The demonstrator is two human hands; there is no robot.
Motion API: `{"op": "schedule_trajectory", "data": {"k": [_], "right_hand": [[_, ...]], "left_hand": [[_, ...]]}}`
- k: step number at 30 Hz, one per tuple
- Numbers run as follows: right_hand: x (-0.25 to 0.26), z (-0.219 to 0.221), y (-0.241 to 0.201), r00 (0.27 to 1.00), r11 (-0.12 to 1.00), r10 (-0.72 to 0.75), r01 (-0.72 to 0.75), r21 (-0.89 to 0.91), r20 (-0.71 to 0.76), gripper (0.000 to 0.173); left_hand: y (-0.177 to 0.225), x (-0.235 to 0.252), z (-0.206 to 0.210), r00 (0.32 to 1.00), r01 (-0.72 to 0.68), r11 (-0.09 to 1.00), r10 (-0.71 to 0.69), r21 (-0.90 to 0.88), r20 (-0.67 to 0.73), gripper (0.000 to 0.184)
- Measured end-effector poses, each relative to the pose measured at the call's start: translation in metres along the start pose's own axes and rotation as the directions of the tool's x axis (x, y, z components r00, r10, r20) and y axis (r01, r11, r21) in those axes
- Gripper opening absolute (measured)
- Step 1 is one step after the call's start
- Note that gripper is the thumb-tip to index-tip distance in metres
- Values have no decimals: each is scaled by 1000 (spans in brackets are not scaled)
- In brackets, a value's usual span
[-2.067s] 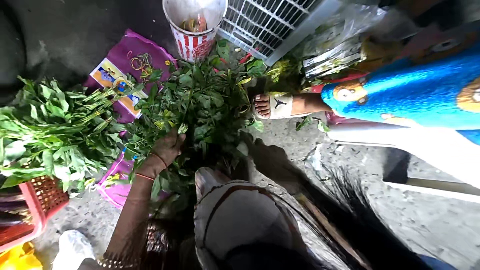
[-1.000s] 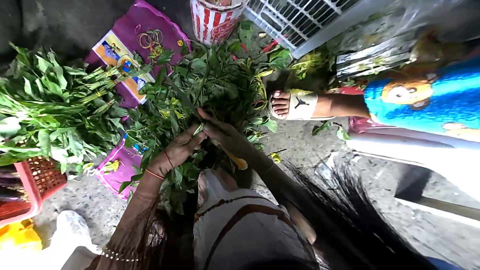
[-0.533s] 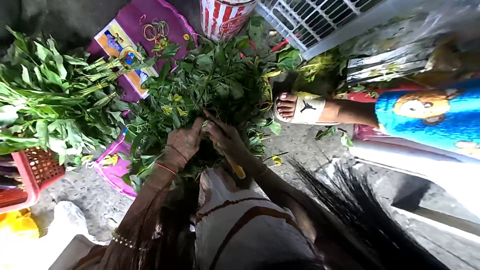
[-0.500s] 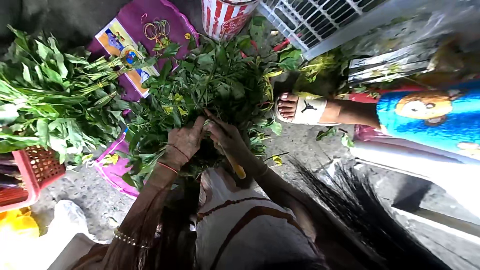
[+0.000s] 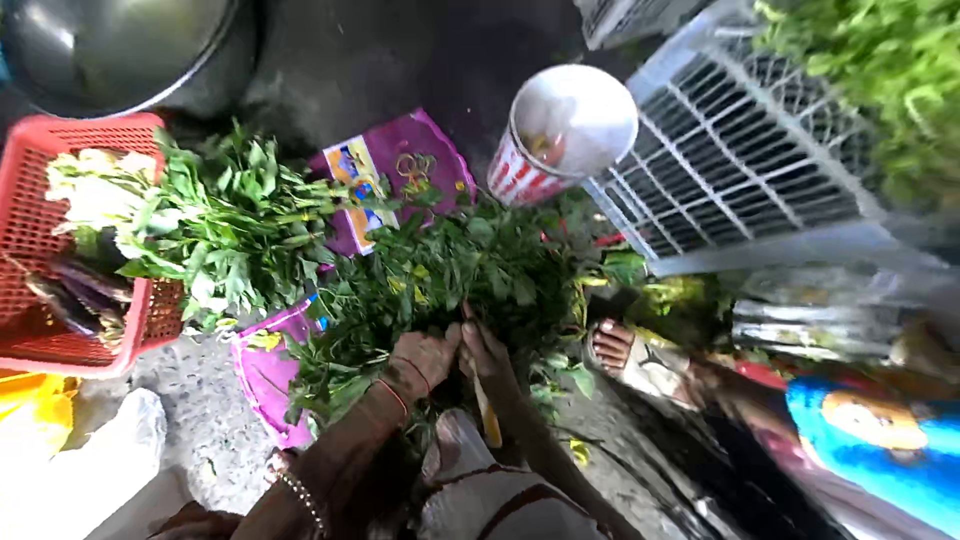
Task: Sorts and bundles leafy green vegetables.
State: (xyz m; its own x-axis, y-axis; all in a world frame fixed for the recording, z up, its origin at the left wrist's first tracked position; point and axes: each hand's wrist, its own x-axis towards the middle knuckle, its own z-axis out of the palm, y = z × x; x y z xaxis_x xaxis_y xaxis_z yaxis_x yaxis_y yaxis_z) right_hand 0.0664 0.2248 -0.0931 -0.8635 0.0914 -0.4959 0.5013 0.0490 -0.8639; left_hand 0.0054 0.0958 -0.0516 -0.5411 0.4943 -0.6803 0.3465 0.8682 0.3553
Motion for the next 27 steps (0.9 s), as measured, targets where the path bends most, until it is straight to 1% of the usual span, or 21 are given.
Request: {"op": "schedule_trajectory", "data": {"k": [3, 5, 6, 7, 8, 9, 10, 11, 13, 14, 15, 16, 17, 18, 19, 20, 21, 22, 24, 26, 27], "right_hand": [[-3, 11, -23, 998, 995, 63, -62, 77, -14, 52], [-11, 11, -37, 999, 993, 31, -33, 115, 21, 53], [-13, 8, -41, 999, 998, -34, 32, 55, 32, 53], [-14, 4, -40, 991, 987, -132, 133, -93, 17, 51], [-12, -2, -33, 967, 913, -255, 242, -328, 5, 48], [-7, -8, -20, 930, 765, -368, 311, -563, 14, 48], [-1, -13, -5, 891, 609, -452, 335, -719, 32, 52], [7, -19, 6, 878, 496, -474, 326, -804, 63, 63], [22, -26, 8, 879, 412, -465, 316, -855, 100, 83], [32, -27, 1, 860, 410, -500, 334, -849, 97, 79], [45, -25, -13, 858, 430, -506, 340, -836, 89, 66], [60, -22, -34, 888, 470, -447, 332, -818, 103, 51], [78, -21, -56, 927, 507, -338, 324, -799, 161, 39], [100, -20, -78, 957, 525, -138, 288, -801, 254, 30], [125, -18, -96, 942, 509, 63, 254, -822, 330, 28], [151, -15, -108, 915, 501, 170, 240, -831, 367, 34], [177, -13, -112, 920, 520, 138, 247, -818, 366, 34], [202, -10, -113, 947, 564, 28, 249, -787, 320, 26], [255, -1, -112, 985, 667, -158, 159, -728, 71, 26], [298, 9, -107, 965, 726, -194, 22, -687, -175, 29], [314, 13, -102, 959, 729, -166, -38, -684, -230, 31]], "left_hand": [[-11, 6, -7, 997, 61, 998, -61, 3, 40, 46], [-34, 9, -6, 990, 142, 990, -142, 3, 29, 44], [-50, 8, -7, 981, 193, 981, -192, -4, 25, 45], [-67, 7, -11, 968, 249, 968, -249, -18, 19, 48], [-84, 4, -17, 950, 314, 949, -313, -41, 9, 50], [-102, 1, -25, 927, 373, 924, -374, -82, -8, 52], [-120, -2, -33, 905, 414, 898, -424, -147, -39, 55], [-139, -4, -41, 885, 434, 872, -459, -227, -74, 59], [-170, -9, -57, 853, 440, 822, -509, -361, -120, 66], [-180, -12, -65, 846, 455, 807, -524, -377, -99, 63], [-188, -15, -71, 852, 461, 801, -520, -383, -61, 58], [-193, -18, -77, 868, 446, 798, -496, -405, -20, 51], [-195, -22, -82, 887, 422, 787, -461, -450, 25, 47], [-195, -26, -85, 902, 402, 774, -426, -489, 66, 45], [-192, -31, -87, 908, 399, 761, -407, -512, 103, 45], [-188, -37, -88, 910, 398, 745, -395, -535, 127, 46], [-185, -45, -88, 918, 381, 729, -372, -569, 137, 45], [-185, -53, -88, 932, 342, 706, -337, -621, 130, 45], [-191, -71, -80, 973, 157, 634, -230, -757, 9, 40], [-198, -85, -69, 977, -13, 511, -178, -859, -120, 33], [-201, -91, -66, 970, -56, 449, -187, -892, -155, 29]]}}
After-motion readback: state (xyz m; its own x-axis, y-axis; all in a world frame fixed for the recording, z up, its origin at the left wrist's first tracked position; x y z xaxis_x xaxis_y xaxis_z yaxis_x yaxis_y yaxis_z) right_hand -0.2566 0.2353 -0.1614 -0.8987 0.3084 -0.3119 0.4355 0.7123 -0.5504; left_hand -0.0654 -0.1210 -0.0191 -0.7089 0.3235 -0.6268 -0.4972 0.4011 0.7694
